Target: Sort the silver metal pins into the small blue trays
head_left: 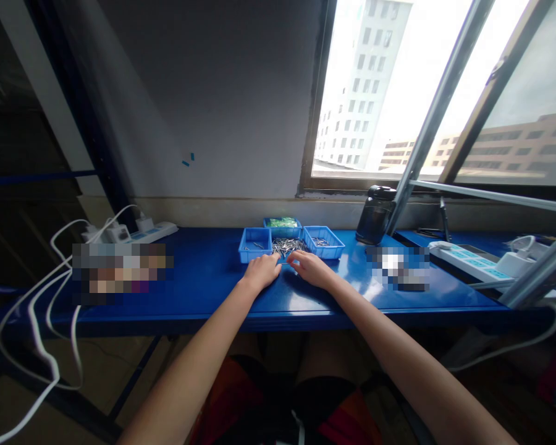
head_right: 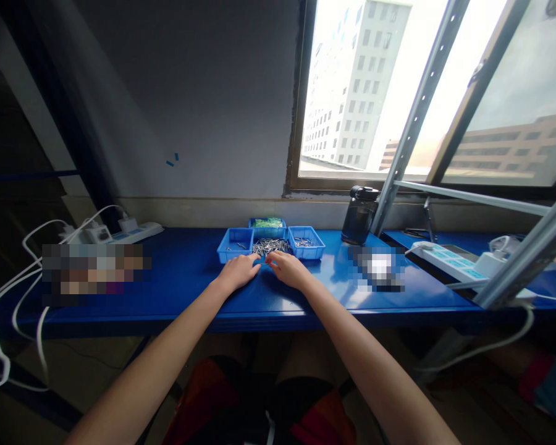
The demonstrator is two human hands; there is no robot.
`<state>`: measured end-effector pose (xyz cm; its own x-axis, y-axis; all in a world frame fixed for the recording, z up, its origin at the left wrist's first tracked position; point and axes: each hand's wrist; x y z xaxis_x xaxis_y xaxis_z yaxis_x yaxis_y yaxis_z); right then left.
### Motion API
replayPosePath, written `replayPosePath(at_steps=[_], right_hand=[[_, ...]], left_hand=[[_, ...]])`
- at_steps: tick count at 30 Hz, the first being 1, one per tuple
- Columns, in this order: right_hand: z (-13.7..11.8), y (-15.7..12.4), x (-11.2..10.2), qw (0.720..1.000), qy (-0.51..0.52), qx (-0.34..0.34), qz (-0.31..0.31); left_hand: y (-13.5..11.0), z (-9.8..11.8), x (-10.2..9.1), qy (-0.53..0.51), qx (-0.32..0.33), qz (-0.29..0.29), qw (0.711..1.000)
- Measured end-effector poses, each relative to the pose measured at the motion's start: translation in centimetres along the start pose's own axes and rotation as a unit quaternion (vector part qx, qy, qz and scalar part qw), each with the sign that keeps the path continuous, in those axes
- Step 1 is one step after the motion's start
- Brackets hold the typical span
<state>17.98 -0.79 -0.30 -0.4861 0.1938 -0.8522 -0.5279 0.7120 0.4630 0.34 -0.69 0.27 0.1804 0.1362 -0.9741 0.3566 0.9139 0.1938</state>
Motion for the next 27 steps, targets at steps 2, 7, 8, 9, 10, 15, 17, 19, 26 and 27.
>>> replayPosePath(at_steps=[2,7,8,9,10,15,17,19,26,27], right_hand=[[-0.2,0.0,-0.1,1.0,0.0,-0.005,-0.006],[0.1,0.0,0.1,1.0,-0.012,0.015,-0.001],[0.2,0.0,0.1,1.0,-0.013,0.016,-0.005],[0.2,0.0,0.2,1.0,-0.015,0.016,-0.011],[0.3,0.0,0.2,1.0,-0.015,0.016,-0.016],[0.5,0.0,0.4,1.0,-0.006,0.012,-0.014],[0.5,0.0,0.5,1.0,-0.001,0.009,-0.013],[0.5,0.1,0.5,1.0,0.001,0.012,-0.012],[0.8,0.1,0.3,0.996,-0.045,0.074,-0.013],[0.9,0.1,0.3,0.996,-0.052,0.078,-0.014]], left_hand=[[-0.1,0.0,-0.1,-0.002,0.008,-0.006,1.0],[-0.3,0.2,-0.4,-0.01,0.013,0.002,1.0],[-0.3,0.2,-0.5,-0.011,0.015,0.002,1.0],[-0.4,0.2,-0.5,-0.011,0.018,0.003,1.0],[-0.4,0.2,-0.5,-0.01,0.021,0.004,1.0],[-0.4,0.2,-0.5,-0.01,0.027,0.004,1.0],[-0.4,0.2,-0.5,-0.013,0.032,0.004,0.999],[-0.4,0.3,-0.5,-0.014,0.039,0.006,0.999],[-0.6,0.6,-1.0,-0.021,0.04,0.007,0.999],[-0.7,0.6,-1.2,-0.023,0.04,0.009,0.999]])
Point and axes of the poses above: each hand's wrist, its own y-axis towards the middle knuckle, its own x-axis out of the palm, z = x × y, and after that the axes turned 1 degree about x, right-handed
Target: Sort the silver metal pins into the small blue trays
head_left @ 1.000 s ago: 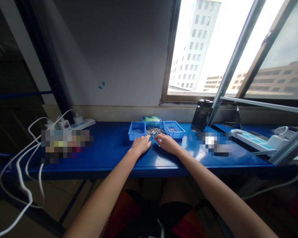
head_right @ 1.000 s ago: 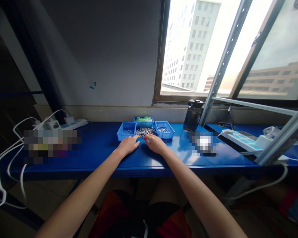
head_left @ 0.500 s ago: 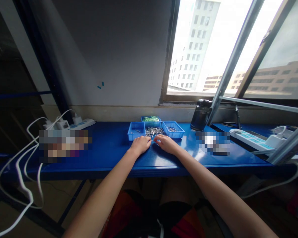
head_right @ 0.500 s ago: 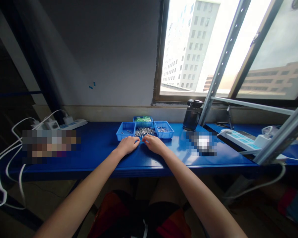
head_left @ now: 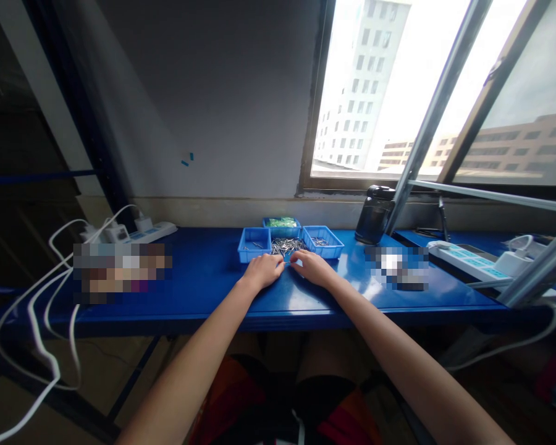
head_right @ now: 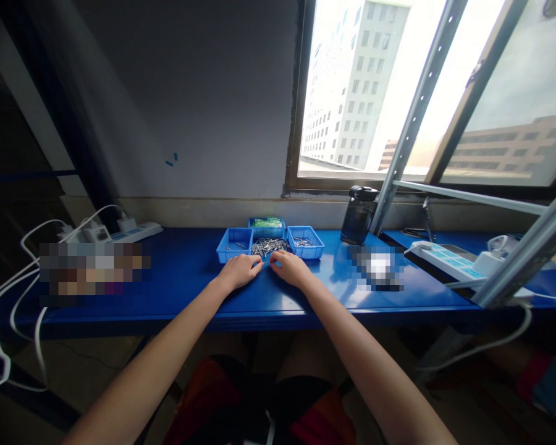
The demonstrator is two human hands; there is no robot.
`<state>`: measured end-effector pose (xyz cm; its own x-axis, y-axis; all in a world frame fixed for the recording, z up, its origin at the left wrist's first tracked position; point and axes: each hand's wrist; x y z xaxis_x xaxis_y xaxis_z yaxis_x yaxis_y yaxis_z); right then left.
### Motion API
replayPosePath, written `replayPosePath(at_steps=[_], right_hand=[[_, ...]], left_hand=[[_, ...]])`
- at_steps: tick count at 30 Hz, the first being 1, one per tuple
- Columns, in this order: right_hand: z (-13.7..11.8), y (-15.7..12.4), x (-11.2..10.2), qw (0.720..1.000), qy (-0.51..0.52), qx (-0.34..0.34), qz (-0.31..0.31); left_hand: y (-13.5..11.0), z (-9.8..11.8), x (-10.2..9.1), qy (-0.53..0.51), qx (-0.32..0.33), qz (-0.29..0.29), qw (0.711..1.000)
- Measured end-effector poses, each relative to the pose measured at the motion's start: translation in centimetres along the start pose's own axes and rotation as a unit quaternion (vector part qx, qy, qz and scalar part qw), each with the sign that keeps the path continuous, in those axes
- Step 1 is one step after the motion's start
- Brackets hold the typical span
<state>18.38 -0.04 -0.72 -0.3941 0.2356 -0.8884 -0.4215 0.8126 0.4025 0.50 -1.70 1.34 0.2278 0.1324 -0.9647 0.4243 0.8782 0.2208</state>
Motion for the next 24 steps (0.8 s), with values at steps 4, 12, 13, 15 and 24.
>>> replayPosePath(at_steps=[4,12,13,15,24], right_hand=[[0.2,0.1,0.1,1.0,-0.01,0.007,-0.009],[0.3,0.0,0.2,1.0,-0.008,-0.004,-0.006],[0.3,0.0,0.2,1.0,-0.004,-0.011,-0.003],[0.0,-0.1,0.0,0.999,0.007,-0.031,0.002],[-0.9,-0.2,-0.7,0.997,0.047,-0.064,0.023]], left_hand=[[-0.3,0.4,-0.5,-0.009,-0.008,-0.003,1.0],[-0.3,0.3,-0.4,-0.023,0.007,0.009,1.0],[-0.2,0.3,-0.3,-0.028,0.014,0.016,0.999],[-0.2,0.3,-0.3,-0.041,0.028,0.033,0.998],[-0.2,0.5,-0.7,-0.067,0.05,0.046,0.995]])
Point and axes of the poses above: each hand's wrist, its own y-axis towards the middle knuckle, its own x-axis out of the palm, z = x × y, and after that the axes turned 1 degree about x, right-handed
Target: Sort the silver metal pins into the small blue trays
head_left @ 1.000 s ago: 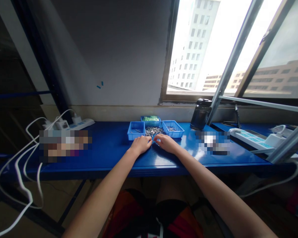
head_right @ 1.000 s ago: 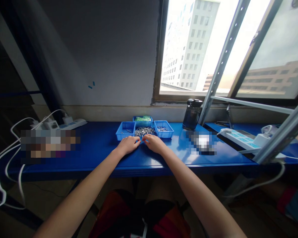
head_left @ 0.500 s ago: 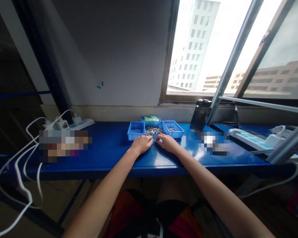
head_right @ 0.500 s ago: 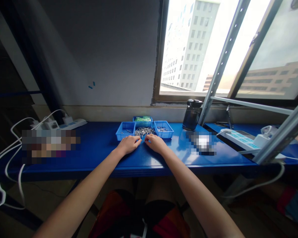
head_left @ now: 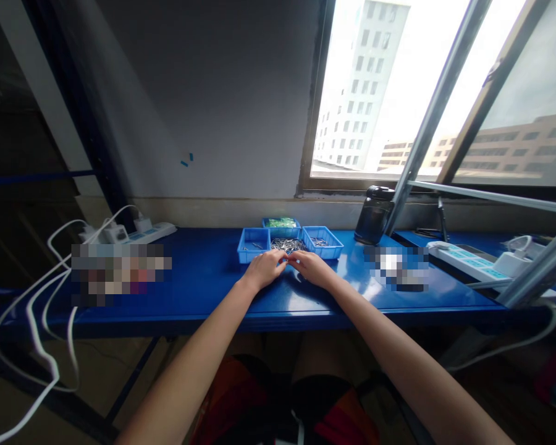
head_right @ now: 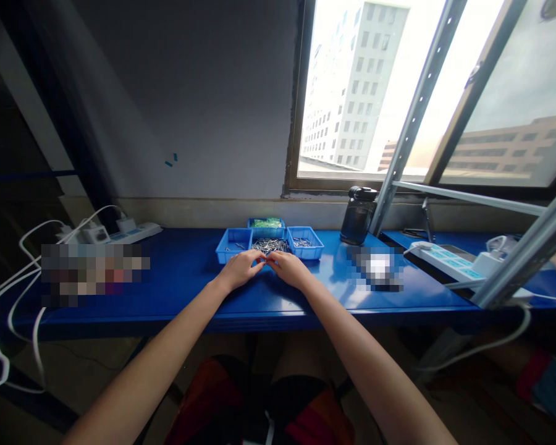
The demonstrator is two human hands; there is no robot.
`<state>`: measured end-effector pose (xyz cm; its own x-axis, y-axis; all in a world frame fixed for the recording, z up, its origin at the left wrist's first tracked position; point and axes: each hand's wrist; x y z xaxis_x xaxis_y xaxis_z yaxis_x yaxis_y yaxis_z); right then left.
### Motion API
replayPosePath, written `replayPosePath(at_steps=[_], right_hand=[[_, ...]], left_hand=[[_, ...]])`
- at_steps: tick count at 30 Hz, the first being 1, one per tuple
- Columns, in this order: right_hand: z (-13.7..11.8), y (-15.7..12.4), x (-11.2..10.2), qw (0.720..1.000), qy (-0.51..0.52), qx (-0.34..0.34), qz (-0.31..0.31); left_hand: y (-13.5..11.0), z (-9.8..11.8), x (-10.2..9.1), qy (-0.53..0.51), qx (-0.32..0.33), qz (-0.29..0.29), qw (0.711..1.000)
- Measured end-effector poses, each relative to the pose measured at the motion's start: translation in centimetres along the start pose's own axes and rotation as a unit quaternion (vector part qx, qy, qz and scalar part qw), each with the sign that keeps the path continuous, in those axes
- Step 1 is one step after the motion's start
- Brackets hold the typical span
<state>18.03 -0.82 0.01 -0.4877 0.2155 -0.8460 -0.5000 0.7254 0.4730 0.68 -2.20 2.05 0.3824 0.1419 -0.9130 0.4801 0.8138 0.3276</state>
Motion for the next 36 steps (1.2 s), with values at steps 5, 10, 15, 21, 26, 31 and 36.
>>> replayPosePath(at_steps=[5,10,15,21,26,31,36], right_hand=[[-0.16,0.03,-0.14,1.0,0.007,0.003,0.005],[-0.42,0.03,-0.29,1.0,0.003,0.016,0.004],[-0.6,-0.07,-0.41,1.0,-0.007,0.02,-0.008],[-0.23,-0.09,-0.13,0.999,-0.015,0.034,-0.011],[0.04,-0.13,0.12,0.999,-0.011,0.03,-0.014],[0.07,-0.16,0.05,0.999,-0.003,0.038,-0.009],[0.02,-0.12,-0.06,0.999,0.0,0.048,0.0]], left_hand=[[0.06,-0.27,0.21,-0.001,0.023,0.016,1.0],[-0.01,-0.08,0.2,-0.009,0.017,0.016,1.0],[-0.16,0.23,0.05,-0.007,0.013,0.022,1.0],[-0.21,0.43,-0.16,0.004,-0.022,-0.001,1.0],[-0.02,-0.03,0.19,-0.001,-0.005,0.007,1.0],[0.06,-0.45,0.5,0.002,0.006,0.009,1.0],[0.08,-0.39,0.47,0.012,-0.017,0.006,1.0]])
Point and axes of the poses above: each hand's wrist, its own y-axis towards the middle knuckle, its own x-axis out of the palm, z = x × y, and after that the axes turned 1 degree about x, right-handed
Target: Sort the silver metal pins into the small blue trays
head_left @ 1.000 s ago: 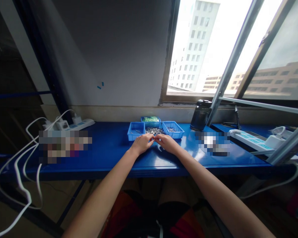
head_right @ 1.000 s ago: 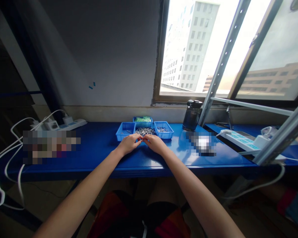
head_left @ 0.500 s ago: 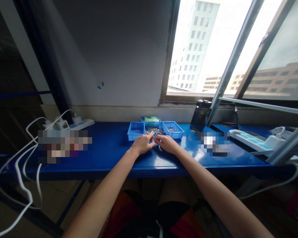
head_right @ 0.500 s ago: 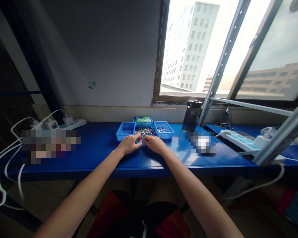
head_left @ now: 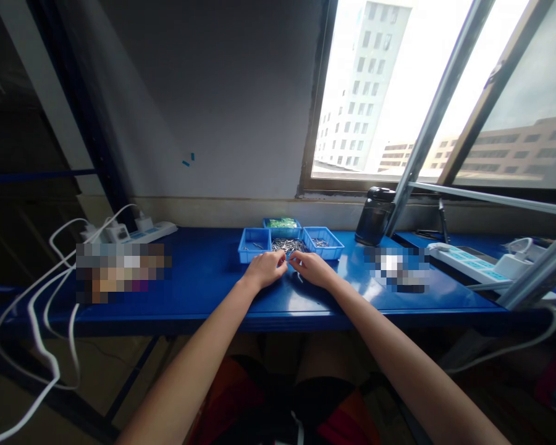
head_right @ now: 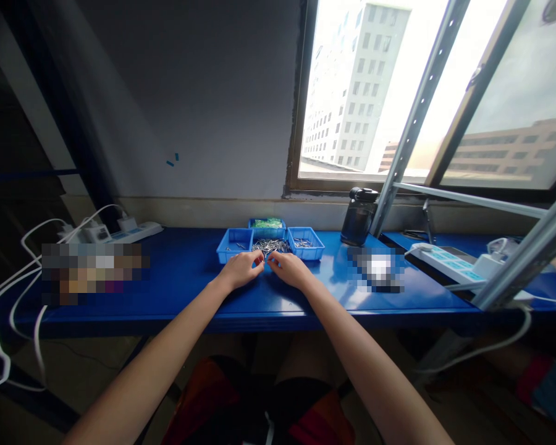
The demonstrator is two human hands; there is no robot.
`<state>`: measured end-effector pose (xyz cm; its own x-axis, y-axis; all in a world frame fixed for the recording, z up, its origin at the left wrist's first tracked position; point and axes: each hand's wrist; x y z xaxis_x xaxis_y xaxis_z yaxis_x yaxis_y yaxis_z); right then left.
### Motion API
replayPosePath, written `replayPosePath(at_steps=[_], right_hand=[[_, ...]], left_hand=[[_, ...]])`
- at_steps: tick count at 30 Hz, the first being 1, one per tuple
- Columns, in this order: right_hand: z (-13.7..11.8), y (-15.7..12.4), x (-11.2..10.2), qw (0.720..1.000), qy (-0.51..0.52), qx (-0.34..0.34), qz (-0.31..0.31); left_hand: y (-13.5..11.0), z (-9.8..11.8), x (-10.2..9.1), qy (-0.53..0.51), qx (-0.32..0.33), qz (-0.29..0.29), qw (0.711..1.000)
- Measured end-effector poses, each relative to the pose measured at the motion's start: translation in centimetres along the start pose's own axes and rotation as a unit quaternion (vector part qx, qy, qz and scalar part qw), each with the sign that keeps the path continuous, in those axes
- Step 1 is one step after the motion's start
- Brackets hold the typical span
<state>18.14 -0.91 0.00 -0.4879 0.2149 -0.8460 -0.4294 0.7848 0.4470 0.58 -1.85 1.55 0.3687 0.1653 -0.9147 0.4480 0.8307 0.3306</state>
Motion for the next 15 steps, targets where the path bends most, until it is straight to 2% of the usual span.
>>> replayPosePath(at_steps=[4,15], right_hand=[[-0.18,0.05,-0.18,1.0,-0.002,0.01,0.011],[-0.07,0.13,-0.14,1.0,-0.004,-0.005,0.024]], left_hand=[[0.07,-0.11,0.14,0.009,-0.016,0.002,1.0],[-0.01,-0.11,0.0,0.005,-0.006,-0.007,1.0]])
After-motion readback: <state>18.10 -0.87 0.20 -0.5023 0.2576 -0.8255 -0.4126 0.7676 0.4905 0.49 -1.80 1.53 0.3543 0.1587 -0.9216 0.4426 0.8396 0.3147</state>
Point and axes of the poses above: each hand's wrist, its own y-axis towards the middle knuckle, its own x-axis out of the palm, z = x × y, and after that the axes turned 1 degree about x, right-handed
